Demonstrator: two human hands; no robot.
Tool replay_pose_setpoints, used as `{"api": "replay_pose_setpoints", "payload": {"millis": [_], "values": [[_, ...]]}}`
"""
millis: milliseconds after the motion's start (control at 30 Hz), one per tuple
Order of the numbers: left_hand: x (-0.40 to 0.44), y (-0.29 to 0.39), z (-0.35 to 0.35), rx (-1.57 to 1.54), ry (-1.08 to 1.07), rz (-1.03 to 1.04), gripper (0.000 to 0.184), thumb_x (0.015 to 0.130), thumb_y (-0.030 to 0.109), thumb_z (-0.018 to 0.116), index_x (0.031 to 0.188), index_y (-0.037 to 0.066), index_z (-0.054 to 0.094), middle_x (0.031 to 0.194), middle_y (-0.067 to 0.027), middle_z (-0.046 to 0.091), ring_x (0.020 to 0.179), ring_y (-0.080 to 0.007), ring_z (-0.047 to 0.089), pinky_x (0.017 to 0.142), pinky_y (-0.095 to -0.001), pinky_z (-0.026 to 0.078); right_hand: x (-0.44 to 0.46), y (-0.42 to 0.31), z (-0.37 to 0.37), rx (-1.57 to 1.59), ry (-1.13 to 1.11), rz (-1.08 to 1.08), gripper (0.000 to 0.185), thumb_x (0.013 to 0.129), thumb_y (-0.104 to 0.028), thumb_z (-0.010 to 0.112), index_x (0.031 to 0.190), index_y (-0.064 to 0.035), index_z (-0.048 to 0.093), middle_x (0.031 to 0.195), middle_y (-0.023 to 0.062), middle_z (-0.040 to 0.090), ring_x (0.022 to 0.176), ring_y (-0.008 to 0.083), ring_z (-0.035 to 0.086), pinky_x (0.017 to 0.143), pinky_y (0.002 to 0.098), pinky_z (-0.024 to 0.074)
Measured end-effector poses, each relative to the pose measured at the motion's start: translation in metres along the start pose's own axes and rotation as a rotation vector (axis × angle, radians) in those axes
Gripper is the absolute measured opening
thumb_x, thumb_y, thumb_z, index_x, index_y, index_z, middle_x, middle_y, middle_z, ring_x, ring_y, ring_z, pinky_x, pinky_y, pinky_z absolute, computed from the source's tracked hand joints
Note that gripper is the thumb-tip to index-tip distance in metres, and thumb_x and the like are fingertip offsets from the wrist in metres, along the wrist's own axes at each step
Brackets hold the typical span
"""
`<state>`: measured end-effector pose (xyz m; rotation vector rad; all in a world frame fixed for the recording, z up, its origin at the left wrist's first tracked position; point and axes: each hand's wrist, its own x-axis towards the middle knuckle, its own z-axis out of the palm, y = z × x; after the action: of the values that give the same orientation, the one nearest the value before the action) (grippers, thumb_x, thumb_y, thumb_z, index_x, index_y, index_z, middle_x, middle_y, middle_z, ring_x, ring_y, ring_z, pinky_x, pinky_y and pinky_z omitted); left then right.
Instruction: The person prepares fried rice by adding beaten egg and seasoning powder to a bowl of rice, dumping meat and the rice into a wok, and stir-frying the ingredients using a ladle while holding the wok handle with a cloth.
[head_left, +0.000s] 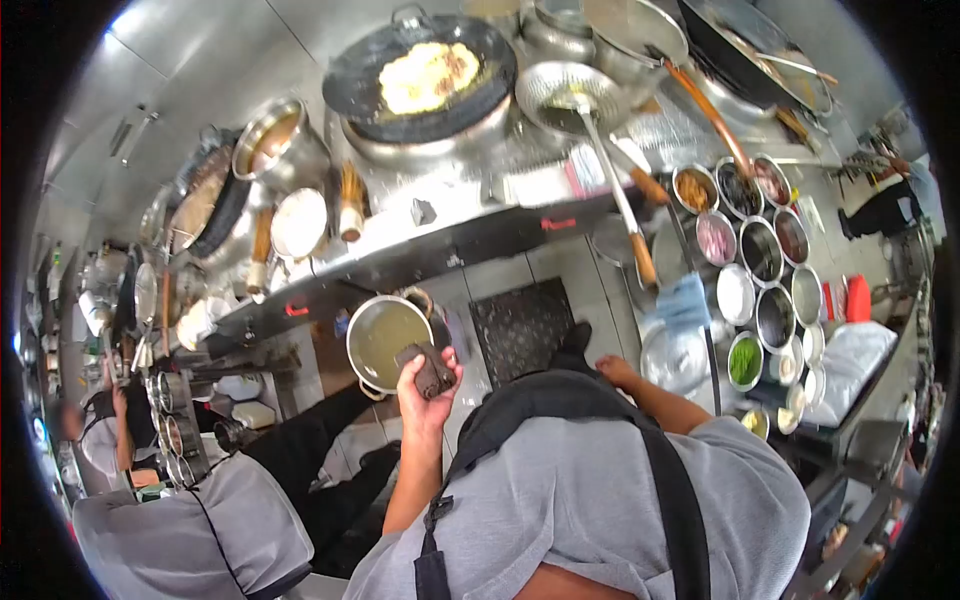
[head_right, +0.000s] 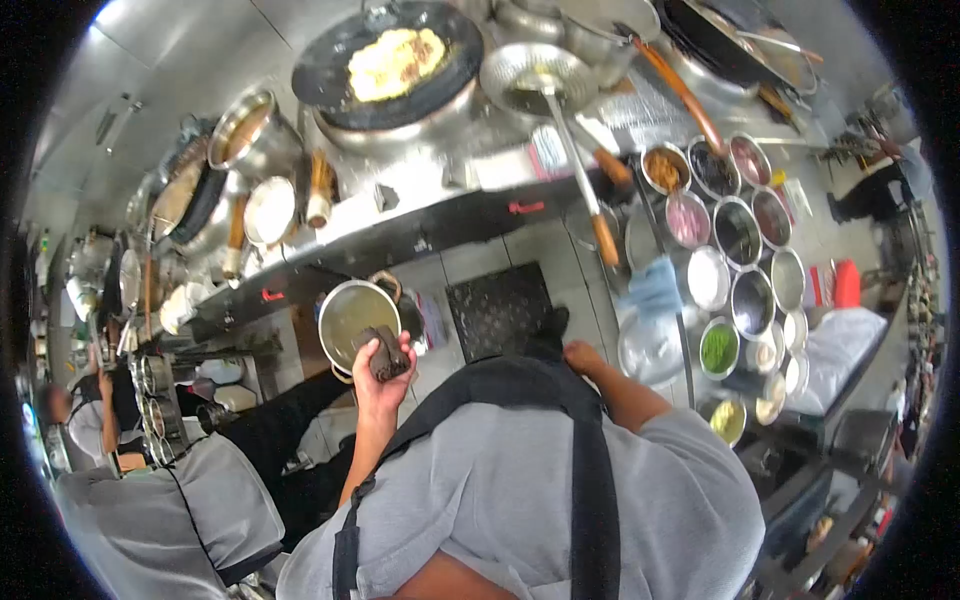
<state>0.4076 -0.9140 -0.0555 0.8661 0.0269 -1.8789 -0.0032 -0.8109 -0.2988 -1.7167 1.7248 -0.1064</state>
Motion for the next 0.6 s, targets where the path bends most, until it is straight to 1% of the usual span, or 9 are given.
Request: {"api": "replay_pose_setpoints", "payload": {"millis": [33, 100, 200, 300, 367, 400, 467, 567, 600], "values": [[0.005, 0.001, 0.010, 0.007, -0.007, 0.006, 0.041, 0.083, 0.027, 0.062, 0.115, 0.003, 0.054, 0.105, -0.0193, 0.066, 0.089, -0.0271, 0.065, 0.084, -0.0432, 0.053, 0.013, 0.018, -0.004, -0.083, -0.016, -0.131, 0.026, 0.084, -0.029, 0.056, 0.090, -0.0062, 0.067, 0.095, 0.0153, 0.068, 0.080, 0.0318, 0.067, 0.072, 0.0423, 0.0540], [0.011, 0.000, 0.044, 0.044, 0.009, 0.057, 0.039, 0.083, 0.031, 0.061, 0.107, 0.001, 0.059, 0.099, -0.0175, 0.067, 0.081, -0.0262, 0.065, 0.076, -0.0402, 0.055, 0.023, 0.005, -0.055, 0.375, -0.288, 0.379, 0.022, 0.086, -0.025, 0.054, 0.089, -0.0071, 0.066, 0.092, 0.0127, 0.068, 0.072, 0.0247, 0.068, 0.065, 0.0369, 0.0553], [0.033, 0.006, 0.080, 0.031, -0.006, 0.075, 0.039, 0.079, 0.034, 0.060, 0.102, 0.003, 0.063, 0.095, -0.0163, 0.067, 0.078, -0.0258, 0.065, 0.073, -0.0400, 0.055, 0.040, 0.050, -0.074, 0.508, -0.285, 0.294, 0.020, 0.089, -0.023, 0.051, 0.085, -0.0080, 0.065, 0.086, 0.0096, 0.066, 0.062, 0.0188, 0.066, 0.052, 0.0354, 0.0529], [0.057, 0.017, 0.122, 0.048, -0.008, 0.172, 0.037, 0.075, 0.032, 0.061, 0.101, 0.006, 0.062, 0.092, -0.0141, 0.066, 0.077, -0.0253, 0.062, 0.070, -0.0380, 0.052, 0.055, 0.072, -0.109, 0.759, -0.255, 0.528, 0.005, 0.079, -0.008, 0.059, 0.078, -0.0041, 0.062, 0.069, 0.0092, 0.062, 0.059, 0.0215, 0.065, 0.050, 0.0365, 0.0534], [0.082, 0.033, 0.142, 0.039, 0.063, 0.235, 0.035, 0.074, 0.029, 0.064, 0.102, 0.007, 0.061, 0.092, -0.0142, 0.065, 0.079, -0.0255, 0.061, 0.073, -0.0382, 0.051, 0.087, 0.159, -0.070, 0.439, -0.311, -0.044, 0.008, 0.085, -0.011, 0.057, 0.081, -0.0048, 0.061, 0.073, 0.0085, 0.063, 0.059, 0.0209, 0.066, 0.047, 0.0375, 0.0538], [0.093, 0.043, 0.156, 0.050, 0.060, 0.256, 0.034, 0.074, 0.027, 0.065, 0.101, 0.007, 0.060, 0.093, -0.0142, 0.064, 0.081, -0.0254, 0.061, 0.074, -0.0383, 0.050, 0.089, 0.161, -0.077, 0.459, -0.303, 0.005, 0.009, 0.087, -0.012, 0.057, 0.082, -0.0050, 0.061, 0.074, 0.0085, 0.063, 0.060, 0.0209, 0.066, 0.047, 0.0383, 0.0541], [0.123, 0.067, 0.185, 0.061, 0.067, 0.292, 0.034, 0.075, 0.027, 0.067, 0.101, 0.008, 0.059, 0.094, -0.0139, 0.063, 0.083, -0.0254, 0.060, 0.075, -0.0389, 0.050, 0.067, 0.100, -0.132, 0.875, -0.198, 0.548, 0.013, 0.090, -0.018, 0.056, 0.086, -0.0063, 0.060, 0.073, 0.0075, 0.061, 0.062, 0.0197, 0.065, 0.048, 0.0358, 0.0536], [0.180, 0.110, 0.223, 0.086, 0.065, 0.266, 0.037, 0.078, 0.034, 0.069, 0.103, 0.010, 0.056, 0.094, -0.0106, 0.059, 0.085, -0.0253, 0.058, 0.076, -0.0406, 0.050, 0.070, 0.087, -0.124, 1.046, -0.099, 0.662, 0.015, 0.090, -0.023, 0.057, 0.089, -0.0076, 0.058, 0.073, 0.0076, 0.060, 0.060, 0.0182, 0.061, 0.048, 0.0342, 0.0512], [0.195, 0.122, 0.240, 0.067, 0.071, 0.213, 0.038, 0.080, 0.039, 0.068, 0.104, 0.011, 0.056, 0.094, -0.0094, 0.058, 0.086, -0.0254, 0.057, 0.077, -0.0414, 0.050, 0.061, 0.081, -0.120, 1.039, -0.050, 0.520, 0.015, 0.090, -0.024, 0.056, 0.090, -0.0083, 0.058, 0.073, 0.0075, 0.060, 0.059, 0.0180, 0.060, 0.047, 0.0343, 0.0502]]}}
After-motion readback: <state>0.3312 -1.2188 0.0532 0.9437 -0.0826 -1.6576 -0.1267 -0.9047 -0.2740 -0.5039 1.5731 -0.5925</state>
